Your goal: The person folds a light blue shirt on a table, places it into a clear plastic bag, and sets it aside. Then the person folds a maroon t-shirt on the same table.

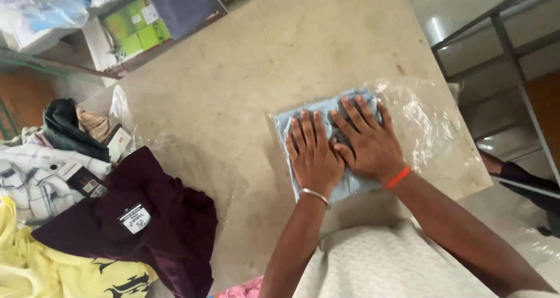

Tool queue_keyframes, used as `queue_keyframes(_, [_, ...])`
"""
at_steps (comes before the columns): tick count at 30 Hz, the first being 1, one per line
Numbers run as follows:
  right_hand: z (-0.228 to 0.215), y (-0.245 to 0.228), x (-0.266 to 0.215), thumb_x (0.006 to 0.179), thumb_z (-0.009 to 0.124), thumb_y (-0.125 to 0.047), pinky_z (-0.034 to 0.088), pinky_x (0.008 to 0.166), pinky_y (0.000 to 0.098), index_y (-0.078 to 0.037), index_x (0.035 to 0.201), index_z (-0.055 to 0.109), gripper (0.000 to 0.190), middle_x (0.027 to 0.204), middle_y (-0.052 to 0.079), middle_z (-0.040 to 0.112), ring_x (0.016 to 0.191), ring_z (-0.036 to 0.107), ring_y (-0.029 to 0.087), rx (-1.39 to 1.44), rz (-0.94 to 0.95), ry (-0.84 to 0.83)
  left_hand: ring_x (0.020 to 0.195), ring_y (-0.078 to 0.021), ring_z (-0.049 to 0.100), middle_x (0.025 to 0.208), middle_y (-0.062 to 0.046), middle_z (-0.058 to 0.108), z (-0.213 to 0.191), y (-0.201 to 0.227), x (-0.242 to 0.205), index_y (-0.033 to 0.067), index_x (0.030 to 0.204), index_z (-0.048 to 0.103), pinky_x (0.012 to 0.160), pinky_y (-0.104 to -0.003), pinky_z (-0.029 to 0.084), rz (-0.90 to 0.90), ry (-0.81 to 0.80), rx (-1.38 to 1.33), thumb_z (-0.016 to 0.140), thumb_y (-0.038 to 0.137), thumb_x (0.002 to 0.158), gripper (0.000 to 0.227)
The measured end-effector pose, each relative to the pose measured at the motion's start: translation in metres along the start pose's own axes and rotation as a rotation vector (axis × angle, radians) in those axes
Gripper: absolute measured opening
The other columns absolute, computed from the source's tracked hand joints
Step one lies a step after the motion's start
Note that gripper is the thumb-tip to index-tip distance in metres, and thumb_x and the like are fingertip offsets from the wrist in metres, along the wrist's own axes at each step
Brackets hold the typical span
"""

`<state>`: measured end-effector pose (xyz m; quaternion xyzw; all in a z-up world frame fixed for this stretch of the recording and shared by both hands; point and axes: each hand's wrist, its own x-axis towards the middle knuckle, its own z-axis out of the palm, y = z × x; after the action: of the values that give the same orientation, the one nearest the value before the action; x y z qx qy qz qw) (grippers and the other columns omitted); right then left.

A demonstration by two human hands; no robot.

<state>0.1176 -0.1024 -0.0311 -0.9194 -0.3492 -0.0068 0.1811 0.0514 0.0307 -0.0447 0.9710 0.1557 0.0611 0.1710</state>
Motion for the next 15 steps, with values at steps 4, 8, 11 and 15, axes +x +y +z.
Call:
queue_keyframes(4, [0.004,0.007,0.010,0.102,0.046,-0.052,0.015,0.124,0.0577,-0.018,0.154,0.051,0.063,0.165,0.011,0.038,0.155,0.030,0.031,0.009,-0.010,0.040,0.154,-0.0371,0.027,0.164,-0.016,0.035,-0.005,-0.001,0.018,0.0087,0.156,0.040,0.124,-0.054,0.019,-0.005,0.017,-0.029,0.056,0.032,0.091,0.071])
queue_keyframes(8, [0.008,0.017,0.023,0.101,0.046,-0.053,0.013,0.123,0.0584,-0.020,0.156,0.047,0.064,0.166,0.010,0.036,0.155,0.027,0.031,0.009,-0.060,0.012,0.154,-0.0371,0.026,0.164,-0.016,0.035,0.002,-0.002,0.021,0.0085,0.156,0.040,0.124,-0.054,0.018,-0.044,0.077,-0.037,0.057,0.033,0.092,0.071])
queue_keyframes(11, [0.014,0.017,0.016,0.102,0.045,-0.054,0.010,0.122,0.0596,-0.021,0.158,0.043,0.065,0.167,0.010,0.033,0.156,0.024,0.032,-0.006,-0.114,-0.004,0.155,-0.0361,0.026,0.166,-0.016,0.034,0.004,-0.006,0.010,0.0091,0.158,0.038,0.125,-0.053,0.018,-0.046,0.098,-0.030,0.056,0.034,0.095,0.070])
queue_keyframes(15, [0.019,0.002,-0.017,0.098,0.047,-0.057,0.007,0.120,0.0630,-0.021,0.155,0.045,0.067,0.166,0.010,0.034,0.155,0.024,0.030,-0.006,-0.123,-0.019,0.153,-0.0388,0.025,0.164,-0.019,0.032,-0.004,-0.009,-0.032,0.0067,0.157,0.037,0.123,-0.055,0.016,-0.056,0.061,0.031,0.058,0.036,0.090,0.076])
